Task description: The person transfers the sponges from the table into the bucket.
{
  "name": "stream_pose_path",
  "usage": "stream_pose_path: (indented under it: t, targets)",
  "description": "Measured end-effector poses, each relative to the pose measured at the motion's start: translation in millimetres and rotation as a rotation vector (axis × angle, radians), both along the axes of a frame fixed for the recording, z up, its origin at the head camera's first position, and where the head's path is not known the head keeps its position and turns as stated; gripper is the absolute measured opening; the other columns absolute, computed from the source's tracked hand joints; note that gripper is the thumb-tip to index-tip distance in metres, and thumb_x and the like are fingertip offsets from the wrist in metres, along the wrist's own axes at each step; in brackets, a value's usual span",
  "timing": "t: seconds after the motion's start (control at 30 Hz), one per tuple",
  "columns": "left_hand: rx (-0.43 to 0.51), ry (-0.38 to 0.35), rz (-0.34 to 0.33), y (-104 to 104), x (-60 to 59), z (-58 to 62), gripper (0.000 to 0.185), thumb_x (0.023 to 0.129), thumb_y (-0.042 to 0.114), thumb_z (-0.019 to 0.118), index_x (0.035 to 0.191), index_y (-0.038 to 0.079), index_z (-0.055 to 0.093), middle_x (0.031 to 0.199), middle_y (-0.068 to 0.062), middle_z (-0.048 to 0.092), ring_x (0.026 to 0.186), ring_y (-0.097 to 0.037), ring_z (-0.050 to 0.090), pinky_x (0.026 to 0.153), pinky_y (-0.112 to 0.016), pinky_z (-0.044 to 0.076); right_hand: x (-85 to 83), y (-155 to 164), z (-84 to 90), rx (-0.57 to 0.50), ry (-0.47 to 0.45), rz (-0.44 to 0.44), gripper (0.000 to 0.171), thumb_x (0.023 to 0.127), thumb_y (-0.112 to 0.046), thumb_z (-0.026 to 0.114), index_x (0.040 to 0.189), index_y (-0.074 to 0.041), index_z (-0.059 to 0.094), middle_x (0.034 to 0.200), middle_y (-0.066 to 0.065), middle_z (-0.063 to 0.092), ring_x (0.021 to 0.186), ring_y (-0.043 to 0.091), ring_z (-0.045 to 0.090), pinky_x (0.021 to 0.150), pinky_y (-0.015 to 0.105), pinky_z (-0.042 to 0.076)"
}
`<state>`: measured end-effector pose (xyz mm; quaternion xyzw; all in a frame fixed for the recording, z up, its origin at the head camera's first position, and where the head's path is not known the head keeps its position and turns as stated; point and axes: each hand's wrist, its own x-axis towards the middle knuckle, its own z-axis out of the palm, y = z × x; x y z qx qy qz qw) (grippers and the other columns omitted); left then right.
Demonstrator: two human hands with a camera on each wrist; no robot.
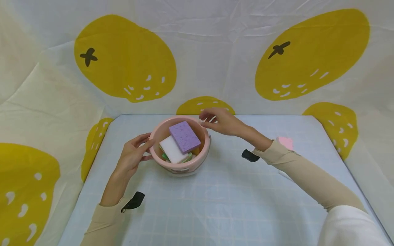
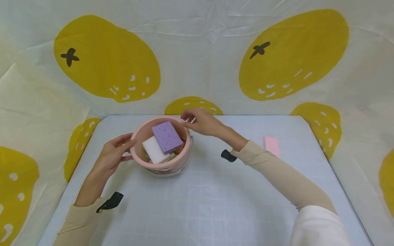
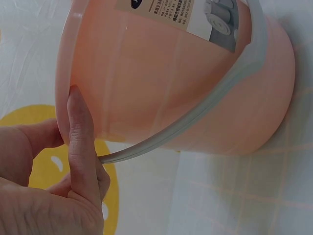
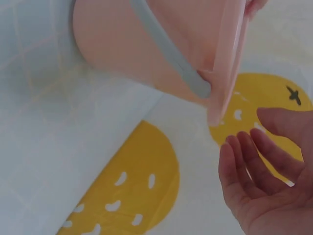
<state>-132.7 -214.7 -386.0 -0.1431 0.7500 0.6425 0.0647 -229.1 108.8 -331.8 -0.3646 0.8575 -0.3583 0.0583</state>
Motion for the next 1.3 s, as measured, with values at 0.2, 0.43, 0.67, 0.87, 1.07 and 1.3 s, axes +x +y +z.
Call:
stream_pose_path:
  t: [0.2, 0.43, 0.67, 0.87, 1.07, 1.3]
  targets:
    - [-0.014, -0.004, 0.004, 0.0, -0.4, 0.9, 0.056, 0.101, 0.029, 0.068, 0.150, 0.007, 0.051, 0.140, -0.014, 0.050, 0.082, -0.007, 0.061, 0.069, -0.024, 0.062, 0.7, 20.1, -1.8, -0.052, -0.014, -0.014, 0.026, 0.096, -0.008, 0.073, 0.119, 0.002, 0.068, 0.115, 0.016, 0.069, 0.104, 0.026, 0.065, 0.094, 0.042, 0.059]
    - [-0.027, -0.016, 0.010, -0.5, -1.3, 0.8, 0.056, 0.101, 0.031, 0.068, 0.149, 0.009, 0.052, 0.142, -0.013, 0.050, 0.084, -0.008, 0.062, 0.070, -0.025, 0.062, 0.7, 47.2, -7.0, -0.048, -0.030, -0.092, 0.028, 0.096, -0.011, 0.073, 0.122, -0.001, 0.068, 0.116, 0.013, 0.070, 0.106, 0.026, 0.065, 0.098, 0.045, 0.057]
    - [-0.028, -0.022, 0.013, -1.5, -1.1, 0.5, 0.056, 0.101, 0.030, 0.068, 0.150, 0.009, 0.051, 0.142, -0.013, 0.050, 0.085, -0.008, 0.061, 0.072, -0.025, 0.062, 3.5, 75.1, -11.8, -0.058, -0.031, -0.156, 0.027, 0.096, -0.012, 0.073, 0.121, -0.002, 0.068, 0.117, 0.014, 0.070, 0.105, 0.025, 0.065, 0.099, 0.048, 0.056]
    - [-0.005, -0.009, 0.000, -1.8, -0.2, 0.4, 0.057, 0.101, 0.029, 0.068, 0.150, 0.007, 0.050, 0.136, -0.011, 0.050, 0.083, -0.007, 0.060, 0.070, -0.024, 0.062, 7.6, 98.5, -17.0, -0.066, -0.035, -0.203, 0.026, 0.098, -0.014, 0.072, 0.120, -0.003, 0.068, 0.115, 0.010, 0.070, 0.106, 0.024, 0.066, 0.099, 0.046, 0.056]
    - [0.004, -0.002, -0.007, -2.1, 0.4, -0.3, 0.057, 0.101, 0.029, 0.068, 0.150, 0.006, 0.050, 0.135, -0.010, 0.050, 0.082, -0.007, 0.060, 0.070, -0.025, 0.062, 12.5, 117.3, -21.9, -0.036, -0.034, -0.281, 0.026, 0.098, -0.015, 0.072, 0.121, -0.004, 0.068, 0.115, 0.008, 0.070, 0.105, 0.023, 0.066, 0.097, 0.036, 0.056]
    - [0.009, -0.001, -0.010, -1.4, 0.1, -0.5, 0.057, 0.101, 0.029, 0.068, 0.150, 0.006, 0.050, 0.135, -0.010, 0.050, 0.083, -0.007, 0.060, 0.071, -0.025, 0.062, 19.7, 143.2, -30.0, -0.034, -0.022, -0.320, 0.028, 0.100, -0.019, 0.070, 0.123, -0.003, 0.067, 0.116, 0.010, 0.070, 0.105, 0.024, 0.065, 0.095, 0.018, 0.053]
